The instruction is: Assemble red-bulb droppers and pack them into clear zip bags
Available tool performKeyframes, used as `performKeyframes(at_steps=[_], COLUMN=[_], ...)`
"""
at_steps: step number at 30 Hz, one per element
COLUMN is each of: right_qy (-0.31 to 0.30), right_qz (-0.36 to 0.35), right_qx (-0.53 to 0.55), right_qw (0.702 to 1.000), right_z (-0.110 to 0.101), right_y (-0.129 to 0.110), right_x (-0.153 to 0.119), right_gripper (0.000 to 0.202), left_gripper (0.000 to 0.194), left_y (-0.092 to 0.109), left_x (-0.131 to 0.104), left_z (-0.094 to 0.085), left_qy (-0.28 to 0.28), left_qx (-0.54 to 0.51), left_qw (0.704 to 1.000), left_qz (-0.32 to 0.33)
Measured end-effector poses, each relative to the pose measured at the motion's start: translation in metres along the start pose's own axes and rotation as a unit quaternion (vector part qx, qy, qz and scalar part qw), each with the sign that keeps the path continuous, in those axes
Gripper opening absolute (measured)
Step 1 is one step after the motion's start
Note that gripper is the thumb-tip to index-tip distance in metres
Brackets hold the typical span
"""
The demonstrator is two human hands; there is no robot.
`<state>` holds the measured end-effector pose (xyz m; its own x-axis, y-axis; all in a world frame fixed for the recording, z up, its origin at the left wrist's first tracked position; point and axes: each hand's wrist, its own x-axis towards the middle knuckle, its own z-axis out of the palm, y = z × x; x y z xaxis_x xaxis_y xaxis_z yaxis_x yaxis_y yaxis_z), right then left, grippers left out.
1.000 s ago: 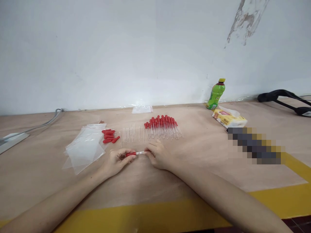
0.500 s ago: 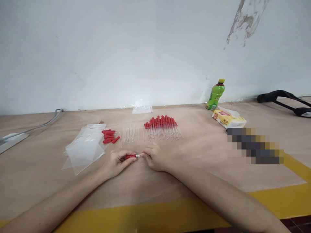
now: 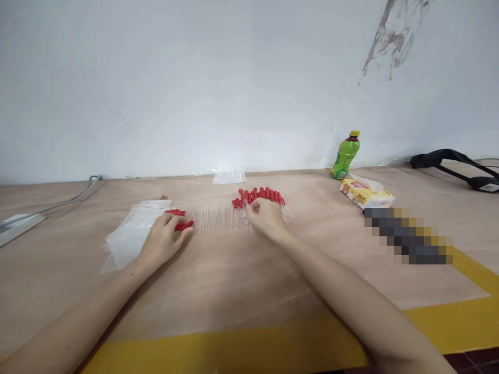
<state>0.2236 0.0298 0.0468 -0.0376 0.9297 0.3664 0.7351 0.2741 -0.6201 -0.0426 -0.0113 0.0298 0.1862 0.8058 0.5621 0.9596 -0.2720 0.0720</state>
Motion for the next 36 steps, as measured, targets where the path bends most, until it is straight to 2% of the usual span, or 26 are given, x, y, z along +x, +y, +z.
performKeyframes(at_steps=[2, 4, 10, 12, 14, 17, 19, 22, 24, 27, 31, 36], right_qy=[0.034, 0.039, 0.040, 0.055, 0.064, 0.025, -0.010, -0.049, -0.063, -0.061, -0.043, -0.068], right_qz=[0.059, 0.094, 0.117, 0.095, 0.039, -0.053, -0.070, -0.050, -0.041, -0.044, -0.120, -0.201], right_qx=[-0.036, -0.078, -0.131, -0.143, -0.156, -0.183, -0.213, -0.249, -0.257, -0.259, -0.229, 0.003], right_qw=[0.997, 0.992, 0.984, 0.984, 0.985, 0.981, 0.975, 0.966, 0.964, 0.963, 0.965, 0.977], right_z=[0.003, 0.009, 0.028, 0.031, 0.034, 0.044, 0.053, 0.064, 0.067, 0.062, 0.040, 0.019], right_y=[0.004, 0.007, 0.014, 0.012, 0.006, -0.008, -0.018, -0.030, -0.034, -0.032, -0.017, 0.008], right_x=[0.020, 0.035, 0.044, 0.040, 0.034, 0.023, 0.018, 0.015, 0.013, 0.005, -0.019, -0.046], right_gripper=[0.021, 0.021, 0.025, 0.028, 0.029, 0.028, 0.027, 0.023, 0.020, 0.021, 0.019, 0.014], left_gripper=[0.021, 0.021, 0.017, 0.015, 0.012, 0.009, 0.007, 0.005, 0.019, 0.029, 0.020, 0.016], left_y=[-0.006, -0.008, -0.010, -0.012, -0.012, -0.007, 0.002, 0.022, 0.035, 0.050, 0.055, 0.057], left_x=[0.000, 0.000, -0.001, 0.000, 0.002, 0.001, -0.001, -0.008, -0.014, -0.019, -0.019, -0.017], left_z=[0.001, 0.002, 0.005, 0.006, 0.006, 0.003, 0.000, -0.005, -0.008, -0.010, -0.006, 0.001], left_qy=[-0.009, -0.029, -0.076, -0.074, -0.057, -0.008, 0.003, -0.052, -0.100, -0.146, -0.136, -0.128], left_qx=[0.026, 0.033, 0.004, -0.001, -0.002, -0.034, -0.096, -0.212, -0.262, -0.278, -0.268, -0.305], left_qw=[0.999, 0.998, 0.995, 0.995, 0.996, 0.998, 0.994, 0.975, 0.960, 0.949, 0.951, 0.943], left_qz=[-0.025, -0.040, -0.060, -0.066, -0.064, -0.051, -0.051, -0.045, -0.019, 0.038, 0.064, 0.013])
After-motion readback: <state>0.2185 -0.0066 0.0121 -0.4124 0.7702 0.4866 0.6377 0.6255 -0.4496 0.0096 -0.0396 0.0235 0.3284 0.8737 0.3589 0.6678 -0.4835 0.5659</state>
